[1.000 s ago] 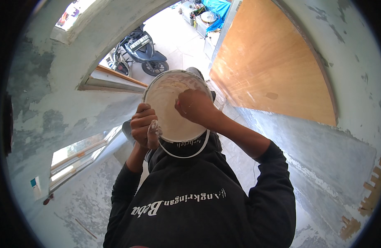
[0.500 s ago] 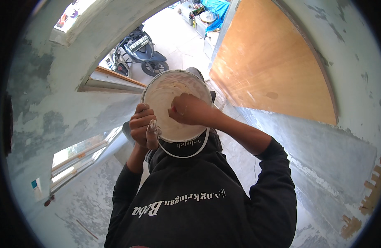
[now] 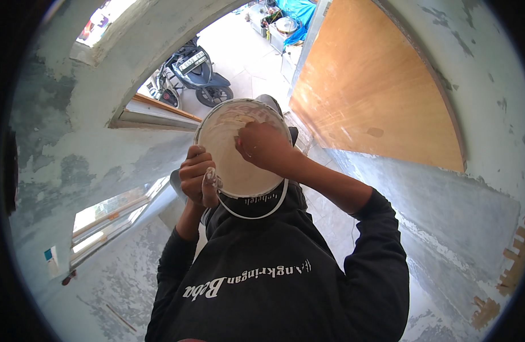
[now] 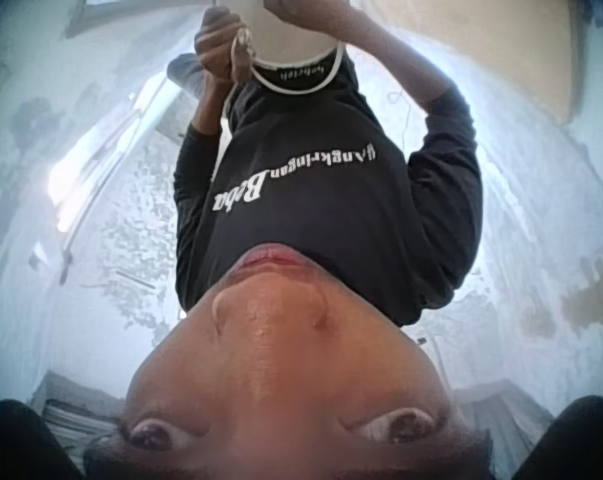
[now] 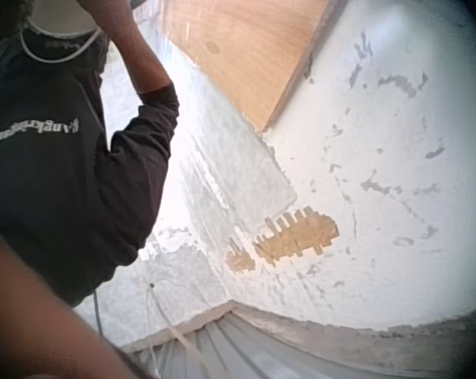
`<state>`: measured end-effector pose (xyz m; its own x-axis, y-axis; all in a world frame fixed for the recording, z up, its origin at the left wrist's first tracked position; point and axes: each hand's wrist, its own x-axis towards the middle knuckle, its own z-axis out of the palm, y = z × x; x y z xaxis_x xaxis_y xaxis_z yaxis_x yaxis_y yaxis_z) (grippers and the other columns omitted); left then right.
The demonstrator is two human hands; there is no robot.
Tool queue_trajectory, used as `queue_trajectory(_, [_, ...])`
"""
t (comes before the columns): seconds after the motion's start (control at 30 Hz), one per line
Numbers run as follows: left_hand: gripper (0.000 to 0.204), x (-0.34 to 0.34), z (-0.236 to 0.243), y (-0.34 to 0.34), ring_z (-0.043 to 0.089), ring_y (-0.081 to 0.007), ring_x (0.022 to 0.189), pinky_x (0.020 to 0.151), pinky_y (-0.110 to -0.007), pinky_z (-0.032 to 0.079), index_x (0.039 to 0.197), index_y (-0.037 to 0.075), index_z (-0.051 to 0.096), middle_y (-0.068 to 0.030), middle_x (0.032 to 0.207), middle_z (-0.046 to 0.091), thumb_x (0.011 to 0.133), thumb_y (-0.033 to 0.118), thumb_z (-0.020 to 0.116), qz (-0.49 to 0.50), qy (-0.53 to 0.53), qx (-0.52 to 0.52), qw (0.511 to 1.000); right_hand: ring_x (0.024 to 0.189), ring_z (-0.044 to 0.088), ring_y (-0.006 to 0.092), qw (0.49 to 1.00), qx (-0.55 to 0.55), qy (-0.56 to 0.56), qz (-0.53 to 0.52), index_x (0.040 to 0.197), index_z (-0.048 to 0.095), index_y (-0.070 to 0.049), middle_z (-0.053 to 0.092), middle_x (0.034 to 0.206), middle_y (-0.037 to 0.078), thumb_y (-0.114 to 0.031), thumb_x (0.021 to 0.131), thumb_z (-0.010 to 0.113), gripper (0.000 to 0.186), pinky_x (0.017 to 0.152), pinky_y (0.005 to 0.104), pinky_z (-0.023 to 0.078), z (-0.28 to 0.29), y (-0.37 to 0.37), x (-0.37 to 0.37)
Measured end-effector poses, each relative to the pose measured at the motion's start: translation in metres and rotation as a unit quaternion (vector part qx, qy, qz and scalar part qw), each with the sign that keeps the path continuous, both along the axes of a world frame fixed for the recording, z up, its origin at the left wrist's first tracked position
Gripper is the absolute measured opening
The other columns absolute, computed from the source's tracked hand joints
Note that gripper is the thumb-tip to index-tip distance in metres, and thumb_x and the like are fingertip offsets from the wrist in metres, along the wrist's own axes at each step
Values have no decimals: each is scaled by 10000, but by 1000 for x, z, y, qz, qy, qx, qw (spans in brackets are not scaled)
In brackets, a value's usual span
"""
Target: The person applies a white coating to a ceiling using a brush while holding a bucket of material.
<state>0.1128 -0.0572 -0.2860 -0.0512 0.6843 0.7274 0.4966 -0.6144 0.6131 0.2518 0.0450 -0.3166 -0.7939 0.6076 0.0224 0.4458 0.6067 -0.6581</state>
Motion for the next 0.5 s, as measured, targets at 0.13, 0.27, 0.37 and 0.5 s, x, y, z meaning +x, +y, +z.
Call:
queue_trajectory(0.13, [248,-1,-3,0,348,-185,383,558,-345,327,441,17,358,-69,450,377,656,66,469,10,-19,2,1000,614,591,345,987,-72,-71,125,636,600,1,593,625,190,-207,873,512,327,611,424,456,5,-1,2])
queue_trajectory(0.27, [247,-3,-3,-1,345,-185,382,560,-347,329,442,13,362,-70,450,381,658,60,471,0,-12,-3,1000,640,582,377,987,-154,-1,53,631,599,5,606,663,200,-235,876,489,360,636,449,458,18,4,1])
queue_trajectory(0.37, [228,0,-2,1,341,-190,384,546,-344,316,450,24,361,-61,457,371,645,48,478,-6,-12,5,1000,627,577,382,998,-46,-25,22,633,600,6,601,659,205,-235,879,486,363,628,448,454,-1,-2,3])
queue_trajectory(0.5, [218,-1,-4,4,333,-194,386,531,-342,301,458,40,351,-49,462,349,631,39,484,-1,-22,20,1000,643,579,373,981,-101,-109,121,648,604,10,598,661,210,-233,875,506,346,615,445,449,6,-8,1])
